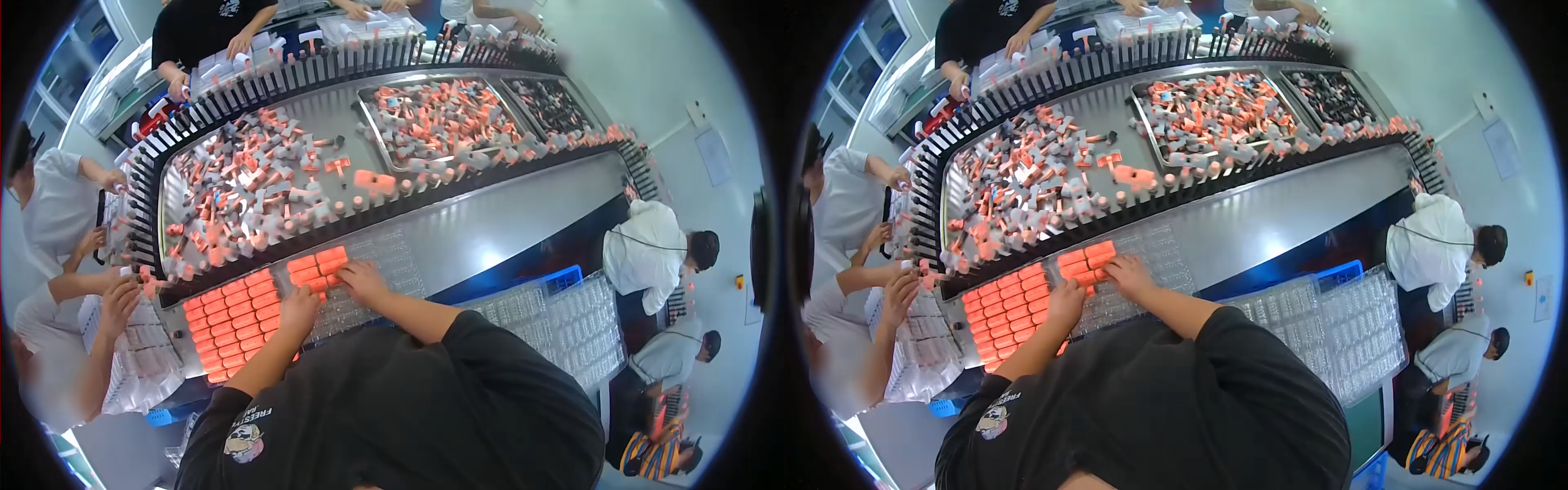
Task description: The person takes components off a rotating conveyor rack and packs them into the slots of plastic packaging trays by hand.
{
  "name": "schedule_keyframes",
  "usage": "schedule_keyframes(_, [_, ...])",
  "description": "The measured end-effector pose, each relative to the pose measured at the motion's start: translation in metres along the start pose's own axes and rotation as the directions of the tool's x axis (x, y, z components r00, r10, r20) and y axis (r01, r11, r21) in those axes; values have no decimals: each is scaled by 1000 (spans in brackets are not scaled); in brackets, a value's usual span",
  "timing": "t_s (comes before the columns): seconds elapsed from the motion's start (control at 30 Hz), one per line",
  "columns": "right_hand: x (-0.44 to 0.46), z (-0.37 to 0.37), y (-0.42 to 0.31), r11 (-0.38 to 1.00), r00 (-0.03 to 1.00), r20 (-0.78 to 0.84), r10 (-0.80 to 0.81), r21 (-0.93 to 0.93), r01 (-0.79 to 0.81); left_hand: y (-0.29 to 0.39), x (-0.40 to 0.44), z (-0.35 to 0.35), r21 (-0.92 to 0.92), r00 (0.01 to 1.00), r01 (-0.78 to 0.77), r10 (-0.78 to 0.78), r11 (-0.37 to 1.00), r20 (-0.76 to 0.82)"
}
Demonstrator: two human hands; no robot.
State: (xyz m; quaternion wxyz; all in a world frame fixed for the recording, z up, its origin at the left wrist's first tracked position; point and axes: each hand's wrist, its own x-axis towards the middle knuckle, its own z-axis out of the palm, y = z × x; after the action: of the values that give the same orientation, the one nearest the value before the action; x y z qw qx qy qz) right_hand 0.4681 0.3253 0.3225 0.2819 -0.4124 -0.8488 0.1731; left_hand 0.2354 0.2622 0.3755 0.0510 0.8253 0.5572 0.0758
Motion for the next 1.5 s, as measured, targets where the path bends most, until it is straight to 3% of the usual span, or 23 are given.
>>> schedule_keyframes(0.1, [-2,0,0,999,1000,-1,-8,49,8,22,3,-26,-63,996,-32,37,997,77])
schedule_keyframes(0.2, [1,5,7,998,1000,-15,-27,56,28,22,1,0,-110,992,0,-13,994,-123])
schedule_keyframes(0.3, [-3,6,3,998,997,-74,12,-53,-16,15,-6,27,107,996,-54,60,993,-62])
schedule_keyframes(0.33, [0,2,-2,994,994,-108,29,-103,-40,13,-4,26,109,996,-78,81,991,-27])
schedule_keyframes(0.4, [7,-12,-12,982,998,60,15,-187,-4,11,-1,21,108,992,-118,114,987,48])
schedule_keyframes(0.47, [9,-19,-13,989,998,56,18,-148,-10,9,1,2,44,964,-169,155,985,216])
schedule_keyframes(0.5, [11,-23,-11,995,998,62,24,-101,-18,18,-5,-23,-41,934,-73,83,997,348])
schedule_keyframes(0.53, [9,-25,-8,998,997,72,34,-52,-30,6,-30,-24,-266,955,-289,298,920,-6])
schedule_keyframes(0.57, [6,-22,-5,998,999,13,39,-49,-38,-7,-48,-40,-332,948,-319,306,888,-92])
schedule_keyframes(0.6, [5,-17,-1,998,999,-40,37,-40,-38,-20,-61,-55,-386,963,-271,243,882,-119])
schedule_keyframes(0.67, [5,-15,0,997,998,-2,57,-61,-57,-59,-93,-67,-409,996,58,-80,911,-39])
schedule_keyframes(0.73, [15,-26,-4,995,999,7,49,-85,-48,-99,-130,-58,-414,907,395,-421,820,33])
schedule_keyframes(0.8, [19,-13,-4,993,998,-3,67,-94,-67,-133,-175,-29,-428,708,668,-696,608,116])
schedule_keyframes(0.87, [30,-14,-13,986,990,59,126,-118,-118,-163,-224,28,-447,468,828,-856,338,220])
schedule_keyframes(1.0, [23,9,-12,950,977,152,148,-297,-98,-187,-329,137,-476,131,875,-906,-85,404])
schedule_keyframes(1.1, [17,13,-8,935,965,214,151,-348,-68,-197,-368,187,-514,52,823,-871,-240,489])
schedule_keyframes(1.27, [8,23,0,887,965,214,152,-460,-38,-222,-382,237,-609,81,709,-817,-355,570])
schedule_keyframes(1.43, [10,33,7,885,977,193,86,-466,14,-237,-373,249,-717,250,565,-743,-409,621])
schedule_keyframes(1.5, [11,24,-23,894,980,172,105,-448,-17,-237,-374,244,-748,328,503,-705,-433,629])
